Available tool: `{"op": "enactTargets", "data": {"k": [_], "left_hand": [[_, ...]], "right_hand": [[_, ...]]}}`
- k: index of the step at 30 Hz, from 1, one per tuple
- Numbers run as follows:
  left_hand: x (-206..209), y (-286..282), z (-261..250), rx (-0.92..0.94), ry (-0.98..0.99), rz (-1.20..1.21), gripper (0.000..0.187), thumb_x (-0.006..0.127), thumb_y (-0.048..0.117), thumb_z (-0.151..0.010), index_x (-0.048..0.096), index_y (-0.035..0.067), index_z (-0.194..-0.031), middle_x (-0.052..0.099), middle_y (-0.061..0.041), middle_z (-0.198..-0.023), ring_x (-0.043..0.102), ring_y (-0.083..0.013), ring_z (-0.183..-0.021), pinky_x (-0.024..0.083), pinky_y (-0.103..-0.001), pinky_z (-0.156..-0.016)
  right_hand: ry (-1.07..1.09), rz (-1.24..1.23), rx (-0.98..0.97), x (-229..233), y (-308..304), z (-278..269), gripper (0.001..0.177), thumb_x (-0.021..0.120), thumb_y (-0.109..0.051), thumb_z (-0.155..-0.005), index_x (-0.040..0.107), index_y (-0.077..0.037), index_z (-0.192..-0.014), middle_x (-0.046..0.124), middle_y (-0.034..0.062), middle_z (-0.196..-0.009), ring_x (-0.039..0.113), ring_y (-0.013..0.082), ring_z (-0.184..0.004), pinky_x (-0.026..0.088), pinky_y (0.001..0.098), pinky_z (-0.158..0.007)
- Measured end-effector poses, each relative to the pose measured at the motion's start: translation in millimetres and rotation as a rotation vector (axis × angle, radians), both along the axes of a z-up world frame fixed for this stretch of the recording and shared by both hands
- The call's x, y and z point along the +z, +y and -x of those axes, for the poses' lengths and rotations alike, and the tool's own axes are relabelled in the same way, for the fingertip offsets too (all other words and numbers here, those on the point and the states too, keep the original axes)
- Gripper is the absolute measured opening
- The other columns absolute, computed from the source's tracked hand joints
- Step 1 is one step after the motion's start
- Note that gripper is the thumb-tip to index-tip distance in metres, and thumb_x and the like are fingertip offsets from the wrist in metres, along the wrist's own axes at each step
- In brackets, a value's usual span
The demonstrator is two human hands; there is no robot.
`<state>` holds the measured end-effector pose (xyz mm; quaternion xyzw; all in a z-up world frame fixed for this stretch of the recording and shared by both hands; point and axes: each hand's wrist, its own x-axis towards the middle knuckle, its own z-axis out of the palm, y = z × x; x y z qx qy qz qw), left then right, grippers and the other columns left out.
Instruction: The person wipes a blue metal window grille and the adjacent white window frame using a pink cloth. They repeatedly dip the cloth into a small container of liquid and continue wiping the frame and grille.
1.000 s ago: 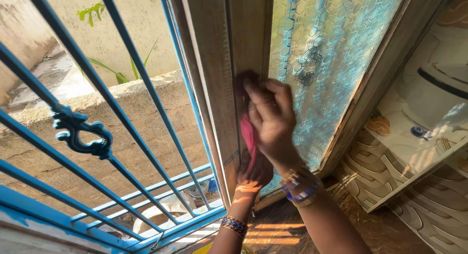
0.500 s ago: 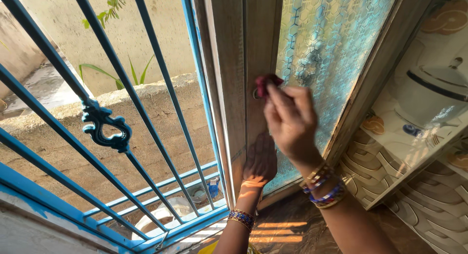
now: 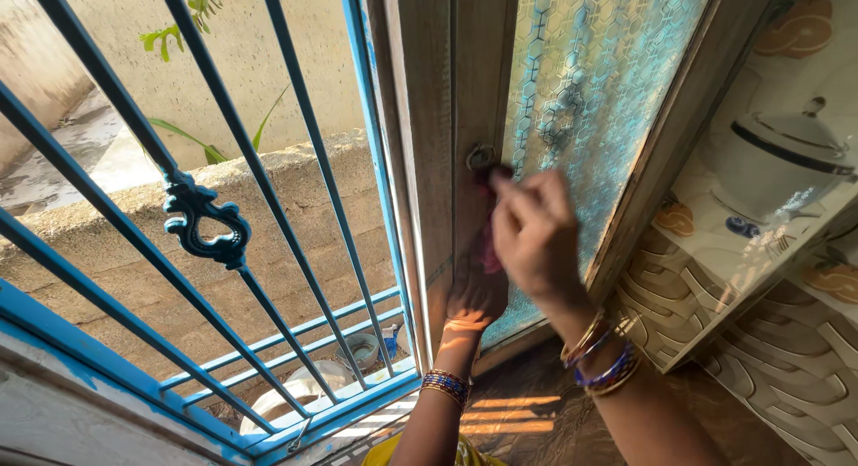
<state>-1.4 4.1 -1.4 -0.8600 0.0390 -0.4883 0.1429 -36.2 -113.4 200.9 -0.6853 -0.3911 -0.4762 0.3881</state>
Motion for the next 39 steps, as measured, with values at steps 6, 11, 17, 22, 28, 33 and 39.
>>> {"op": "enactTargets", "data": {"k": [6,11,17,22,28,33,39], "left_hand": [[24.8,-8.4,11.3,0.042,-0.192,0.002,0.047,0.055,0.027,-0.103,0.066,-0.005,-0.135,0.063,-0.018,-0.144,0.05,-0.0312,-0.142,0.039,-0.044,-0.115],[23.0,-3.2,14.5,-0.04,-0.209,-0.037,0.045,0.057,0.02,-0.096,0.066,-0.006,-0.131,0.06,-0.024,-0.142,0.053,-0.0361,-0.139,0.042,-0.048,-0.113],[16.4,-5.0,32.2,-0.24,-0.011,0.297,0.048,0.053,0.013,-0.092,0.06,-0.003,-0.137,0.06,-0.025,-0.146,0.054,-0.0387,-0.14,0.044,-0.051,-0.114],[-11.9,-34.4,75.0,-0.326,-0.11,0.649,0.06,0.053,0.003,-0.089,0.052,0.001,-0.148,0.055,-0.022,-0.149,0.05,-0.0436,-0.143,0.043,-0.054,-0.119],[-23.4,-23.7,60.8,-0.411,0.069,0.627,0.062,0.06,0.007,-0.083,0.047,-0.006,-0.143,0.051,-0.032,-0.147,0.046,-0.0553,-0.139,0.039,-0.058,-0.114],[-42.8,-19.4,57.5,-0.455,0.059,0.604,0.062,0.053,-0.001,-0.084,0.043,-0.004,-0.145,0.051,-0.034,-0.146,0.047,-0.0572,-0.138,0.037,-0.061,-0.118],[-60.6,-17.5,52.1,-0.495,-0.062,0.562,0.077,0.052,-0.002,-0.098,0.009,0.007,-0.161,0.053,-0.03,-0.148,0.049,-0.0558,-0.139,0.036,-0.062,-0.122]], "right_hand": [[-0.205,-0.099,0.004,18.7,27.8,-40.6,0.042,0.067,0.01,-0.09,0.066,-0.001,-0.13,0.052,0.0148,-0.111,0.062,0.0259,-0.101,0.059,0.0343,-0.085],[-0.063,-0.11,0.039,-12.3,17.4,-33.9,0.035,0.067,0.012,-0.091,0.067,0.004,-0.125,0.055,0.0134,-0.107,0.061,0.0229,-0.093,0.054,0.0338,-0.075],[-0.031,-0.249,0.037,-24.3,-22.9,-59.5,0.018,0.068,0.007,-0.103,0.07,-0.002,-0.119,0.06,0.0094,-0.102,0.064,0.0172,-0.085,0.055,0.0311,-0.073],[-0.031,-0.302,0.126,-94.7,23.4,-59.8,0.008,0.066,0.002,-0.101,0.063,-0.005,-0.101,0.068,0.009,-0.111,0.064,0.0238,-0.098,0.052,0.0366,-0.088],[0.23,-0.416,-0.081,-264.3,25.1,-72.6,0.007,0.062,-0.001,-0.1,0.061,0.0,-0.106,0.063,0.0153,-0.113,0.062,0.0307,-0.102,0.052,0.0392,-0.091],[0.991,-0.796,-0.169,-369.9,18.4,-109.2,0.017,0.058,-0.007,-0.101,0.055,0.003,-0.116,0.065,0.0118,-0.107,0.064,0.0195,-0.089,0.053,0.0338,-0.08],[0.514,-0.762,0.143,-202.2,47.5,-92.8,0.018,0.06,-0.007,-0.105,0.056,0.001,-0.121,0.053,0.0113,-0.113,0.06,0.0198,-0.099,0.055,0.0347,-0.083]]}}
